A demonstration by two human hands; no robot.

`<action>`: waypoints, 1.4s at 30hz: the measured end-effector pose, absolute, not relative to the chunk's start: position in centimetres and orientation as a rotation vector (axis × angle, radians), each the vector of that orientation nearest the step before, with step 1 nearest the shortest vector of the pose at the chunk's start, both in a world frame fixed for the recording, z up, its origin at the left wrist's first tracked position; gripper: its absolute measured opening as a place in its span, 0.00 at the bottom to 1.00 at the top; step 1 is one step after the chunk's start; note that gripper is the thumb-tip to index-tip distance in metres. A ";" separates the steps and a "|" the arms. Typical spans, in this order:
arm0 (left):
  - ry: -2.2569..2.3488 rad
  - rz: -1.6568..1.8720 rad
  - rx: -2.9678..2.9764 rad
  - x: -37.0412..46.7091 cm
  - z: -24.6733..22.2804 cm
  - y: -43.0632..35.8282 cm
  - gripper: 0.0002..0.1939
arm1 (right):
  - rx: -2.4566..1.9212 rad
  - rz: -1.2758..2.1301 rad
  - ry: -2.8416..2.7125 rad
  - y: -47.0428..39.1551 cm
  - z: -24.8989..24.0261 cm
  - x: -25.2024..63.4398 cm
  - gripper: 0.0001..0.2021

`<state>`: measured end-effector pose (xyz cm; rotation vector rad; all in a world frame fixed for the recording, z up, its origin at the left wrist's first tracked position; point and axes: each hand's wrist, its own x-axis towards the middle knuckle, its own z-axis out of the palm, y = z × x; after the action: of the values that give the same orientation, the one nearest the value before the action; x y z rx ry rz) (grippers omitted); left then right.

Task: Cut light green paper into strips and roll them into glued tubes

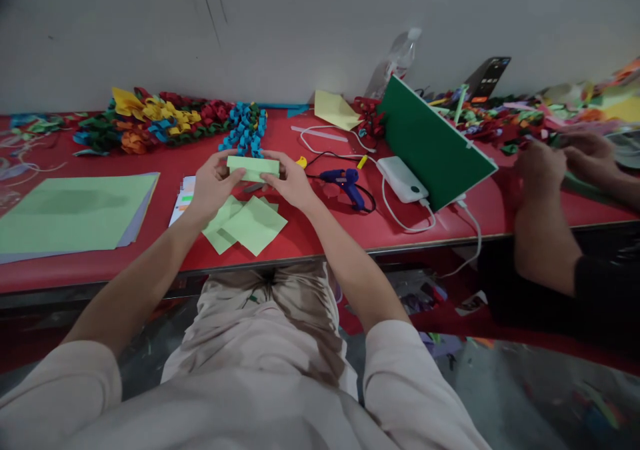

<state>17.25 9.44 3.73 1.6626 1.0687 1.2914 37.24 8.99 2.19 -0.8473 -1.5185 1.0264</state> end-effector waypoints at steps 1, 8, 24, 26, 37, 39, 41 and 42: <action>1.069 1.282 1.626 17.2 3.7 9.5 0.32 | -0.850 1.025 -1.514 9.0 2.2 37.2 0.30; 1.061 1.251 1.545 17.2 3.7 9.6 0.25 | -0.898 1.086 -1.457 9.1 2.1 37.3 0.22; 1.079 1.173 1.572 16.3 3.9 9.4 0.20 | -0.749 1.134 -1.607 8.6 2.5 38.2 0.15; 1.112 1.167 1.573 16.4 4.0 9.4 0.23 | -0.747 1.061 -1.620 8.7 2.3 38.0 0.14; 1.028 1.204 1.523 17.5 3.5 8.9 0.24 | -0.899 0.949 -1.628 8.7 2.2 37.2 0.17; 1.018 1.206 1.535 17.8 3.7 8.7 0.26 | -0.905 0.968 -1.627 8.5 2.3 37.2 0.17; 1.000 1.208 1.510 18.1 3.7 8.7 0.27 | -0.908 0.963 -1.600 8.6 2.3 37.2 0.18; 0.989 1.207 1.497 18.3 3.8 8.8 0.27 | -0.912 0.955 -1.584 8.7 2.2 37.2 0.19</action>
<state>18.26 8.75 3.75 1.4974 0.9893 1.2073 37.22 8.68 2.19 -0.9120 -1.5842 0.9549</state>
